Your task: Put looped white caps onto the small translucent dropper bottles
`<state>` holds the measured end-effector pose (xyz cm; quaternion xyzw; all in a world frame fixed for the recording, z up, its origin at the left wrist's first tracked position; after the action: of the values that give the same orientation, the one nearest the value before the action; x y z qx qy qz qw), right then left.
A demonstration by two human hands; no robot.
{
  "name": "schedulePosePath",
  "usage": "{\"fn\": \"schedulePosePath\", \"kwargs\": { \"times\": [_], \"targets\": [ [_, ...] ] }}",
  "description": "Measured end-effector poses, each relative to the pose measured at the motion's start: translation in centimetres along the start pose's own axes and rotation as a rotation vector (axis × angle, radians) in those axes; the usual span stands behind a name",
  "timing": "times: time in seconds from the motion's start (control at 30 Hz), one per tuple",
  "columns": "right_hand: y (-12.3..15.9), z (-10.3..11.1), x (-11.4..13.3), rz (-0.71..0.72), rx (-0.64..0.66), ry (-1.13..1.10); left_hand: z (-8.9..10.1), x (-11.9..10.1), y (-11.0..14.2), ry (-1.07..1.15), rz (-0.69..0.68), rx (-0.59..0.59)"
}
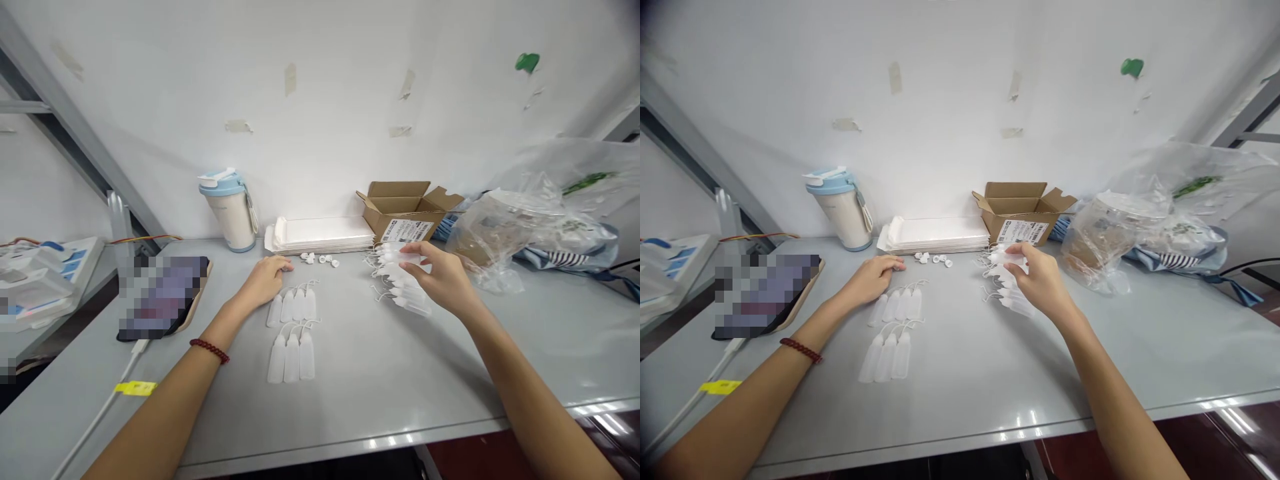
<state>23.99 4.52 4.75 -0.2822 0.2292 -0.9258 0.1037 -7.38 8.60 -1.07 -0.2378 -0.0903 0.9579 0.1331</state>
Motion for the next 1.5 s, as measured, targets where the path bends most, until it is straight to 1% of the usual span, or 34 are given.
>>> {"fn": "schedulePosePath", "kwargs": {
  "times": [0.1,0.23,0.33,0.53,0.7,0.87,0.97,1.07,1.23,1.37,1.5],
  "targets": [
    [0.0,0.1,-0.3,-0.010,-0.001,0.017,0.2,-0.3,0.2,-0.028,-0.001,-0.005],
    [-0.1,0.1,-0.8,-0.002,-0.007,0.035,0.4,-0.5,0.5,-0.080,0.027,0.020],
    [-0.2,0.1,-1.0,0.012,-0.013,0.037,0.7,-0.7,0.8,-0.084,0.040,0.004],
    [-0.2,-0.1,-1.2,0.011,0.018,0.028,1.0,-0.7,1.0,-0.004,0.085,-0.027],
    [-0.3,0.2,-1.7,-0.013,0.001,0.038,1.1,-0.5,0.9,0.069,0.088,-0.054],
    [-0.6,0.4,-2.4,-0.029,-0.019,0.025,1.5,-0.3,0.8,0.069,0.151,-0.100],
    [-0.7,0.4,-2.7,-0.045,-0.013,0.012,1.8,-0.3,0.8,0.113,0.209,-0.127],
    [-0.6,0.2,-2.7,-0.036,0.046,-0.011,2.1,-0.3,0.9,0.189,0.282,-0.146],
    [-0.1,-0.5,-2.1,0.007,0.250,-0.041,2.5,-0.5,1.1,0.255,0.338,-0.157],
    [0.1,-0.7,-1.9,0.001,0.305,0.025,2.6,-0.9,1.3,0.325,0.355,-0.131],
    [0.3,-0.9,-2.0,-0.013,0.323,0.073,2.8,-1.4,1.5,0.399,0.363,-0.127]
  ]
}}
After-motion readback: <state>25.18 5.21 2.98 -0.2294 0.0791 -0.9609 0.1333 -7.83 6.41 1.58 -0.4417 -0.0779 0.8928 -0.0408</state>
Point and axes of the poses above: each hand's wrist, its own y-axis away from the middle knuckle, its own z-axis out of the back of the hand, x = y × z, the point moved 6 cm from there along -y, towards the middle knuckle, and after that the axes turned 4 degrees about z, right-handed, at the moved point
